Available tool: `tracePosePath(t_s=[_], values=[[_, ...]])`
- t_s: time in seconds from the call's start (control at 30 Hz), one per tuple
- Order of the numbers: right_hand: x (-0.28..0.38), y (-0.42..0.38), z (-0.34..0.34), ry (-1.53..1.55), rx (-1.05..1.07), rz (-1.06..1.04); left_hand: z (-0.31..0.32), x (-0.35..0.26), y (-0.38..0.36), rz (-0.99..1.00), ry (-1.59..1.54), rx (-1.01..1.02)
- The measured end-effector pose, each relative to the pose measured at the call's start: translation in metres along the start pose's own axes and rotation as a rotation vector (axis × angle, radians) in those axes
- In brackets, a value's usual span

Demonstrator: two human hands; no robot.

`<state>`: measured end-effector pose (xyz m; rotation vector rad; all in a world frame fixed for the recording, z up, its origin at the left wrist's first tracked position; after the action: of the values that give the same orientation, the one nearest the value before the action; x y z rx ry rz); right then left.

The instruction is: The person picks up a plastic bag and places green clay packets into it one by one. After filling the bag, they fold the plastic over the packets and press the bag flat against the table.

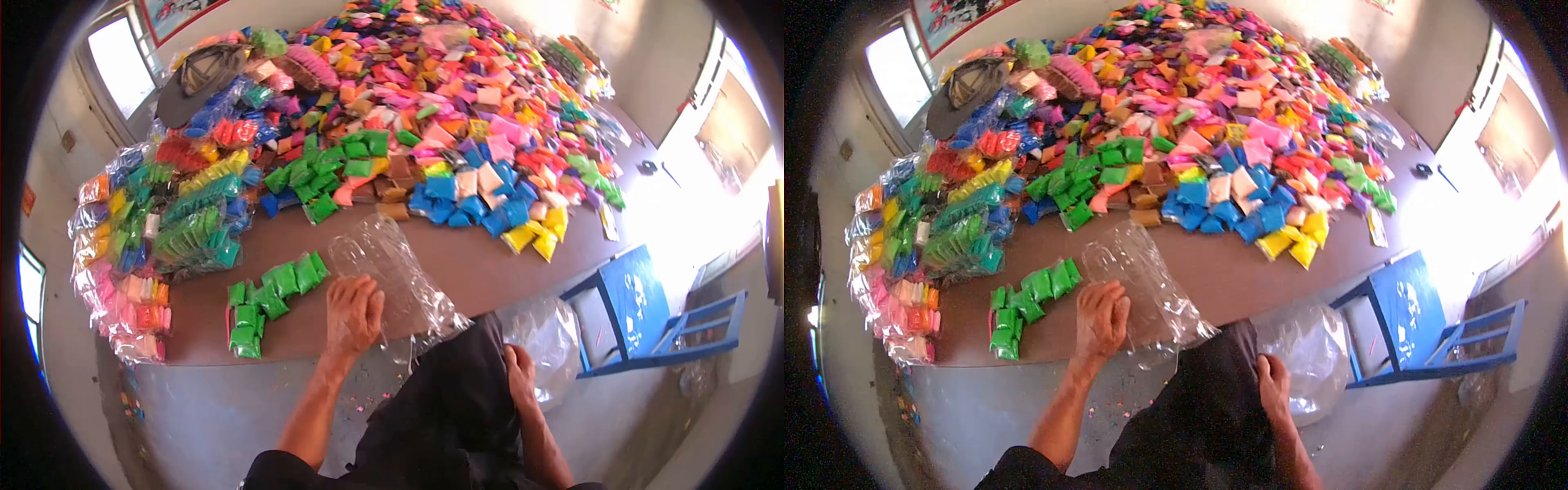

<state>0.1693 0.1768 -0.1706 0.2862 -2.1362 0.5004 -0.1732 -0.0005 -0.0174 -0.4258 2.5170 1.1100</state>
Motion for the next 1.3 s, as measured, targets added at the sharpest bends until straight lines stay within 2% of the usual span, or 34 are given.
tracePosePath(t_s=[0.1, 0.2, 0.3, 0.4, 0.53, 0.67, 0.77, 0.8, 0.9, 1.0, 1.13, 1.3], values=[[0.068, -0.013, -0.029, 0.171, -0.236, -0.218, -0.004, -0.002, 0.003, -0.028, -0.007, 0.038], [0.159, 0.0, -0.042, -0.005, -0.297, -0.484, -0.004, -0.002, 0.006, -0.033, -0.038, 0.057], [0.221, 0.043, -0.018, -0.06, -0.11, -0.554, -0.002, -0.002, 0.016, -0.046, -0.065, 0.079], [0.258, 0.088, 0.033, -0.068, 0.113, -0.568, 0.011, 0.003, 0.043, -0.065, -0.058, 0.135], [0.281, 0.131, 0.1, -0.133, 0.262, -0.598, 0.043, 0.022, 0.058, -0.043, 0.005, 0.241], [0.3, 0.141, 0.136, -0.102, 0.226, -0.633, 0.06, 0.039, 0.058, -0.065, 0.054, 0.304], [0.303, 0.144, 0.156, -0.079, 0.228, -0.758, 0.065, 0.046, 0.057, -0.093, 0.0, 0.42], [0.307, 0.142, 0.158, -0.083, 0.254, -0.745, 0.063, 0.045, 0.058, -0.098, 0.0, 0.43], [0.303, 0.149, 0.168, -0.096, 0.35, -0.492, 0.062, 0.044, 0.062, -0.11, -0.003, 0.421], [0.297, 0.16, 0.167, 0.024, 0.361, -0.488, 0.064, 0.049, 0.065, -0.095, -0.031, 0.385], [0.31, 0.156, 0.162, -0.088, 0.285, -0.679, 0.073, 0.059, 0.065, -0.13, -0.068, 0.41], [0.301, 0.158, 0.164, -0.028, 0.345, -0.545, 0.077, 0.059, 0.06, -0.132, -0.11, 0.429]])
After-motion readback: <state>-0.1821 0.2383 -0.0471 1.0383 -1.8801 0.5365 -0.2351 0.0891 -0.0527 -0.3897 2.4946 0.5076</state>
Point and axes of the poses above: each hand's wrist, its own y-axis towards the middle knuckle, its own z-axis out of the palm, x = y × z, the point moved 7 cm from there along y, towards the middle knuckle, and after that the axes turned 7 degrees about -y, right-handed, at the moved point
